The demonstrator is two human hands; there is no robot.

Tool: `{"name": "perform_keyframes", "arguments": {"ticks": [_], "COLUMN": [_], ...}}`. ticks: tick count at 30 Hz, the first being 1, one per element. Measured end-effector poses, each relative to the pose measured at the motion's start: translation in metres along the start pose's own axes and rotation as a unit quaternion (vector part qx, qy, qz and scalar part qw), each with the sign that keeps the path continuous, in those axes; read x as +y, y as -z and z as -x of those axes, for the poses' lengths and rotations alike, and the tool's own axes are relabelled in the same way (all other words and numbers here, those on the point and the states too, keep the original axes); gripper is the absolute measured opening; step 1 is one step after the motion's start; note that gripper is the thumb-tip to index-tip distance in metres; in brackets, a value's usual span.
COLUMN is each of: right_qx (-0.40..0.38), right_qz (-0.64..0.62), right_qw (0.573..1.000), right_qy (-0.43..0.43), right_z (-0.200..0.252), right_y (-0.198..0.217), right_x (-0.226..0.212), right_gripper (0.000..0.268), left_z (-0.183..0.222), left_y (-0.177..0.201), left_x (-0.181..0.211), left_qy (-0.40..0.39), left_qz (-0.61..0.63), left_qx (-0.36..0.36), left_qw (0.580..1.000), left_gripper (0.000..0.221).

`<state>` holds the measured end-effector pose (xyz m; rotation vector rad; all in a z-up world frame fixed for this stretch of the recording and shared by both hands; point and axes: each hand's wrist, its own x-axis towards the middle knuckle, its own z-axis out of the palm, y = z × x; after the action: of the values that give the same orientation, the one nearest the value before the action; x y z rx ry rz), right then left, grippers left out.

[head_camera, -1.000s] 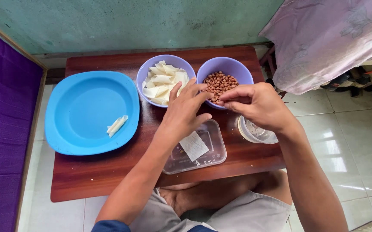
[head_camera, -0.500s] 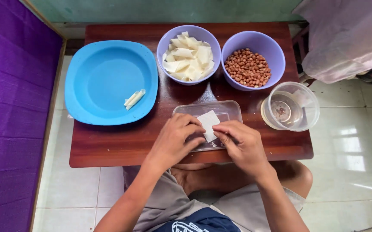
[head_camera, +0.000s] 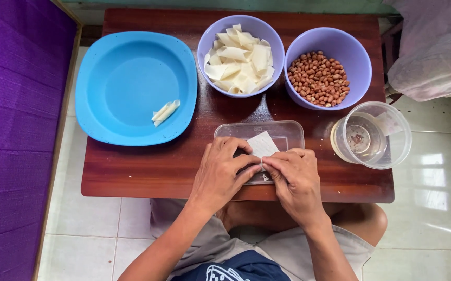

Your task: Manually wrapping individual peanuts in small pieces of dough or wrappers to prepare snacks.

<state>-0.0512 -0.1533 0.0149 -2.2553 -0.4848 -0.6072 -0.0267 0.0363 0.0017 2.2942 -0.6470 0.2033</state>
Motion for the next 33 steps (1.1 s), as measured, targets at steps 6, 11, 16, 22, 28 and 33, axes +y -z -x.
{"name": "perform_keyframes", "arguments": {"ticks": [6, 11, 16, 22, 28, 33], "right_qx": [0.008, -0.002, -0.034, -0.055, -0.044, -0.051], "right_qz": [-0.002, 0.013, 0.015, 0.016, 0.013, 0.002], "right_qw": [1.0, 1.0, 0.999, 0.998, 0.999, 0.998], "right_qy": [-0.007, 0.007, 0.016, 0.006, -0.01, -0.027], "right_z": [0.0029, 0.0047, 0.0021, 0.0017, 0.002, -0.0009], "right_y": [-0.0021, -0.0044, 0.0039, 0.0029, -0.0003, 0.0009], "right_x": [-0.0009, 0.0041, 0.0021, 0.0039, 0.004, 0.0015], "right_gripper": [0.006, 0.008, 0.009, 0.015, 0.01, 0.009], "left_z": [0.0005, -0.0003, 0.0004, 0.0013, 0.0019, 0.0013], "left_y": [-0.0012, -0.0029, -0.0022, -0.0011, -0.0019, -0.0062], "left_x": [0.0044, 0.0022, 0.0038, 0.0036, 0.0023, 0.0059], "left_qy": [0.003, -0.008, -0.01, -0.009, -0.007, 0.017], "left_qz": [-0.019, -0.027, -0.025, -0.026, -0.025, -0.011], "left_qx": [0.031, 0.04, 0.047, 0.042, 0.03, 0.04], "left_qw": [0.999, 0.999, 0.999, 0.999, 0.999, 0.999], "left_gripper": [0.008, 0.008, 0.007, 0.006, 0.008, 0.008]}}
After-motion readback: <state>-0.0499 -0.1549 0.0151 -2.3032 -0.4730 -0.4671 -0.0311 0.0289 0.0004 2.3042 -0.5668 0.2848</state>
